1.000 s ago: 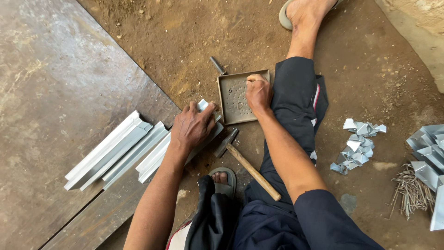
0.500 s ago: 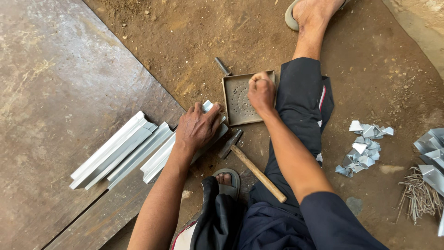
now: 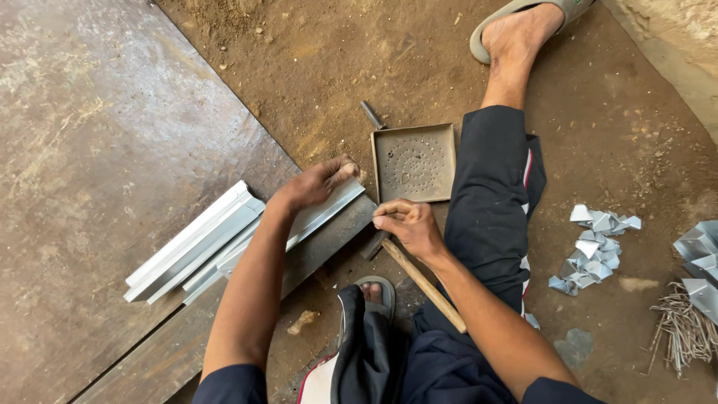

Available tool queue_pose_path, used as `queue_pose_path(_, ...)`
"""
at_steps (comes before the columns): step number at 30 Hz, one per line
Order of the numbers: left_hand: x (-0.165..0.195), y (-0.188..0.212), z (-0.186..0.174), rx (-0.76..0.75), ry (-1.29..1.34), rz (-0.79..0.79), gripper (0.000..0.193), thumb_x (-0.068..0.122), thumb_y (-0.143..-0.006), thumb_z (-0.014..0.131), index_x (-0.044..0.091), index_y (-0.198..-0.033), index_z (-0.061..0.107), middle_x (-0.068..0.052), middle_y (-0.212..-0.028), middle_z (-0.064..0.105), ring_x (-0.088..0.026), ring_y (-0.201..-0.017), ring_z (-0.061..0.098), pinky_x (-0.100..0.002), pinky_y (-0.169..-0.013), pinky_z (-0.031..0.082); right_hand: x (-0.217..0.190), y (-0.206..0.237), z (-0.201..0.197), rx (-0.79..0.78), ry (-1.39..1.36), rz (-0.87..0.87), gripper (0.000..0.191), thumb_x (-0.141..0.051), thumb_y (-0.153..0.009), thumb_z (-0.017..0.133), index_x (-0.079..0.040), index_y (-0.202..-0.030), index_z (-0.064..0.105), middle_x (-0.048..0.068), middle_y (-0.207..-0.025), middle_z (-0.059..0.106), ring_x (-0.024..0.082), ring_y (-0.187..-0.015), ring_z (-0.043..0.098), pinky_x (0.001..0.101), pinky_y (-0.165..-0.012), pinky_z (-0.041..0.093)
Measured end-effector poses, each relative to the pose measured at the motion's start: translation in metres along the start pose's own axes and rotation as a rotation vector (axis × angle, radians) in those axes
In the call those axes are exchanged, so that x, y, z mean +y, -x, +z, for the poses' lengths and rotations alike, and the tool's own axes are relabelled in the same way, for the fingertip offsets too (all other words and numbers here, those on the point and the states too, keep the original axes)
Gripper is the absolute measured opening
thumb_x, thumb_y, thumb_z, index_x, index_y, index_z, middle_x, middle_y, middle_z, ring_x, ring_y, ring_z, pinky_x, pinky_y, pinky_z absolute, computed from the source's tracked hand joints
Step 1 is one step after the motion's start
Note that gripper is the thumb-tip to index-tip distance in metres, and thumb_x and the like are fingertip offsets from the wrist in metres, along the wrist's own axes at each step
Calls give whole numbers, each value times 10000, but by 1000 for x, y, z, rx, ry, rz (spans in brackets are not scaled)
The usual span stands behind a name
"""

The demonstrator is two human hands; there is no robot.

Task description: The person sits on the floor and repeatedly places metal profiles on a metal block, then strikes them with a hammer to shear off small pieces. The cut pieces are collected in a perforated metal tray. The person handles the profiles one at a time and discards the cut-off pieces to the side.

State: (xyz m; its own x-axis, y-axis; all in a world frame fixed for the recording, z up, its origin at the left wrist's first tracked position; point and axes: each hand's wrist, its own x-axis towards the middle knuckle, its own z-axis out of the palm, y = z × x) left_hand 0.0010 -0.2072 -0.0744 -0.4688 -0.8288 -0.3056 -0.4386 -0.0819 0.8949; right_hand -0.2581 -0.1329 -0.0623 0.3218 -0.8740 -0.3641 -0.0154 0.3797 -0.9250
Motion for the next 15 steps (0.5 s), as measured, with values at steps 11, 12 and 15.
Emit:
queue_pose_path(11, -20, -13, -6, -133, 152, -281, 545, 572, -992, 436, 193, -1309, 668, -45, -1334, 660, -182, -1278, 547, -361, -1076, 428, -1, -26, 34, 130, 244, -230, 107, -39, -954, 676, 3, -1048, 703, 81, -1013, 742, 113, -930, 745, 259, -813, 650)
queue_pose_path(12, -19, -14, -9, -140, 172, -274, 537, 560, -995, 436, 213, -1344, 652, -32, -1373, 615, -179, -1296, 502, -375, -1074, 396, -2, -28, 39, 147, 321, -306, 95, -35, -958, 679, 3, -1037, 714, 89, -1023, 744, 118, -904, 740, 259, -786, 643)
queue_pose_path(15, -21, -16, -18, -109, 253, -103, 501, 550, -1043, 431, 163, -1266, 657, -44, -1275, 642, -174, -1267, 535, -371, -1099, 421, -5, -36, 49, 206, 493, -359, 71, -22, -956, 683, 2, -988, 742, 107, -1031, 746, 132, -739, 674, 268, -623, 567)
